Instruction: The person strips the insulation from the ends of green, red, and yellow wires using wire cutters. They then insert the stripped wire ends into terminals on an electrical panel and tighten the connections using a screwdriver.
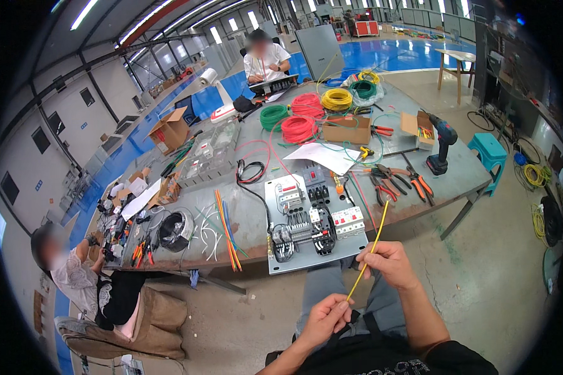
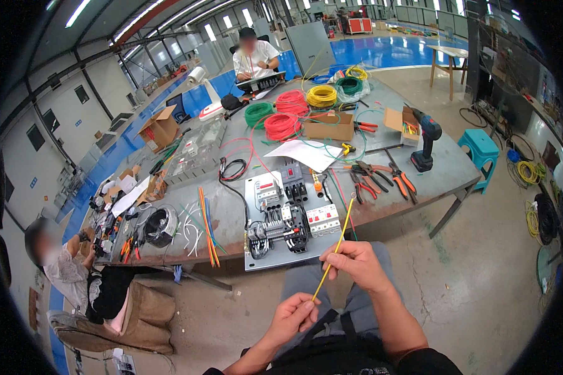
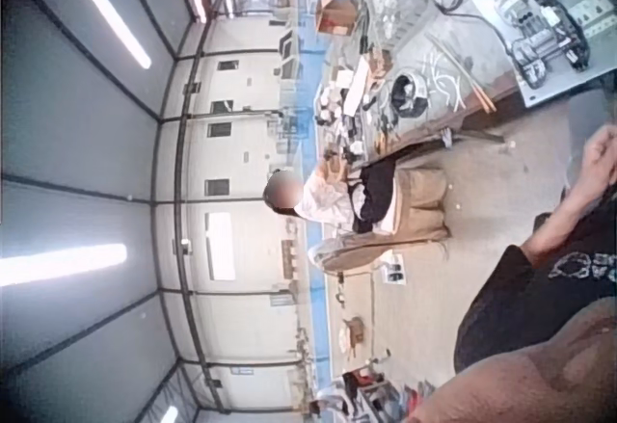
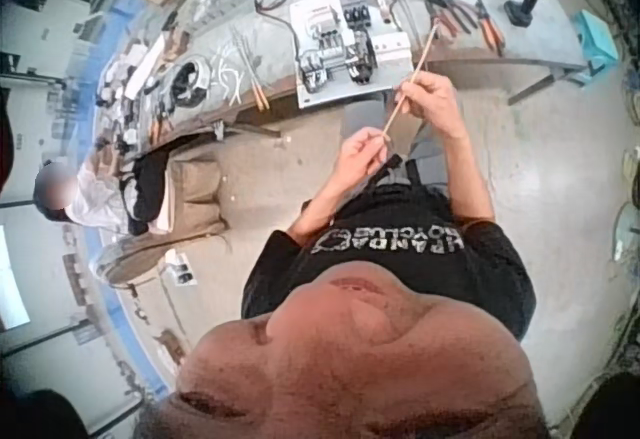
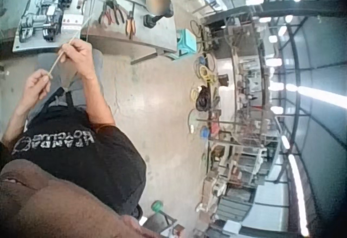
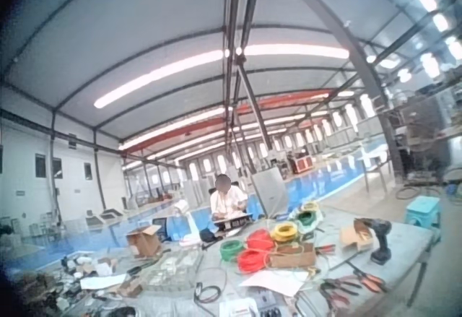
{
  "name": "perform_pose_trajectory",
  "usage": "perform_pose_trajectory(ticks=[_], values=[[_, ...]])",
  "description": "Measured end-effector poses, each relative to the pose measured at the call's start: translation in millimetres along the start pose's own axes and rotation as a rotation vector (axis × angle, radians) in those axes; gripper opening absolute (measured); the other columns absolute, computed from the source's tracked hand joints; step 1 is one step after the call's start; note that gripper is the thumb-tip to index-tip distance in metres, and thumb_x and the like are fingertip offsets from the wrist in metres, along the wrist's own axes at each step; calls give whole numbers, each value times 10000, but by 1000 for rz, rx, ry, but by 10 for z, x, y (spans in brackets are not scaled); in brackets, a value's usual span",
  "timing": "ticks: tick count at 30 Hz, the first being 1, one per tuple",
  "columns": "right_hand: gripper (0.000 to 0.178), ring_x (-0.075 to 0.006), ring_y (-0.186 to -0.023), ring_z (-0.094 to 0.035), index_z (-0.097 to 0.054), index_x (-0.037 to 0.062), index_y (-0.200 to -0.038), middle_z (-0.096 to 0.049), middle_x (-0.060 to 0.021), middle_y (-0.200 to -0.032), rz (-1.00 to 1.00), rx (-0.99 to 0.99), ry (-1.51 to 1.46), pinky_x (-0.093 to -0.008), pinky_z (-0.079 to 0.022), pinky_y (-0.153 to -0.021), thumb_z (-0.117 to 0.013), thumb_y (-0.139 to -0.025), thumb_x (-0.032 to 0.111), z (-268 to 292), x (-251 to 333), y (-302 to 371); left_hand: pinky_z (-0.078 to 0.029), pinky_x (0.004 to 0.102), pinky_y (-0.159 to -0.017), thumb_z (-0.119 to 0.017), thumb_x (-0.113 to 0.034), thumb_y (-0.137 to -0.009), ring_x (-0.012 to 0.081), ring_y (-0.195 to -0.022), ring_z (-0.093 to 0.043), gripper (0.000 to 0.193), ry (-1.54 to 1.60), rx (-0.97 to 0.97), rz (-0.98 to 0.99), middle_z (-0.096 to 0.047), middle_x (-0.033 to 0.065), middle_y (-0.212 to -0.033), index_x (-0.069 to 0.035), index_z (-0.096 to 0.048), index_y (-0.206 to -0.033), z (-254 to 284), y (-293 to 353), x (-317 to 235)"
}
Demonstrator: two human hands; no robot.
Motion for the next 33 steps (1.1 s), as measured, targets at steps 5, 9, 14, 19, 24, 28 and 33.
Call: perform_pose_trajectory(ticks=[5, 9, 14, 19, 24, 28, 33], values=[[201, -117, -755, -697, -726, -55, -1127, -735, -78, -919, -110, 113, -36, -248, -559, -688, -684, -1016, 108, -124, -114, 120, -358, 218, -505, -503, -174, -1127, 73, -557, -452, 210, 17, -13, 15, -631, 63, -851, -7, -605, -1202, -2, 2, 30], [163, -157, -726, -706, -723, -73, -1092, -740, -116, -905, -92, 77, -22, -271, -567, -670, -647, -1015, 49, -132, -183, 210, -359, 214, -500, -506, -179, -1127, 69, -552, -449, 206, 26, 17, 8, -629, 62, -848, -11, -605, -1193, -49, -68, 16], [164, -151, -720, -708, -728, -73, -1086, -748, -118, -897, -112, 16, 18, -268, -564, -664, -648, -1008, 47, -36, -166, 234, -361, 214, -491, -511, -177, -1125, 67, -549, -452, 202, 67, 11, 55, -630, 62, -847, -13, -606, -1196, -106, -151, 80], [173, -151, -708, -705, -728, -77, -1094, -752, -120, -898, -142, -16, -30, -269, -565, -664, -653, -1003, 50, 101, -265, 173, -370, 213, -496, -504, -170, -1126, 69, -553, -464, 205, 48, 13, 97, -633, 66, -848, -11, -606, -1206, -88, -275, 64], [189, -125, -683, -682, -734, -54, -1108, -744, -109, -880, -154, -156, -1, -250, -547, -647, -681, -1008, 97, 338, -293, 1, -392, 213, -514, -475, -175, -1134, 79, -565, -485, 229, 52, 45, 212, -650, 83, -869, -6, -597, -1228, 29, -431, 165], [197, -129, -664, -668, -729, -42, -1123, -734, -101, -867, -116, -167, -82, -262, -542, -647, -665, -1015, 110, 470, -229, -164, -398, 222, -507, -483, -185, -1131, 93, -565, -506, 234, 107, 114, 223, -659, 92, -881, -5, -589, -1235, -25, -548, 124], [220, -140, -685, -677, -712, -38, -1154, -731, -102, -879, -151, -147, -133, -267, -545, -660, -655, -1026, 130, 403, -122, -274, -405, 224, -499, -501, -198, -1126, 96, -562, -521, 231, 65, 125, 196, -662, 93, -880, -14, -583, -1238, -124, -674, -65]])
Point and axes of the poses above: each hand's wrist, its own y-axis away from the middle knuckle, its own z-axis out of the back of the hand, x = y × z, the point moved 1 cm from there along -y, towards the middle knuckle
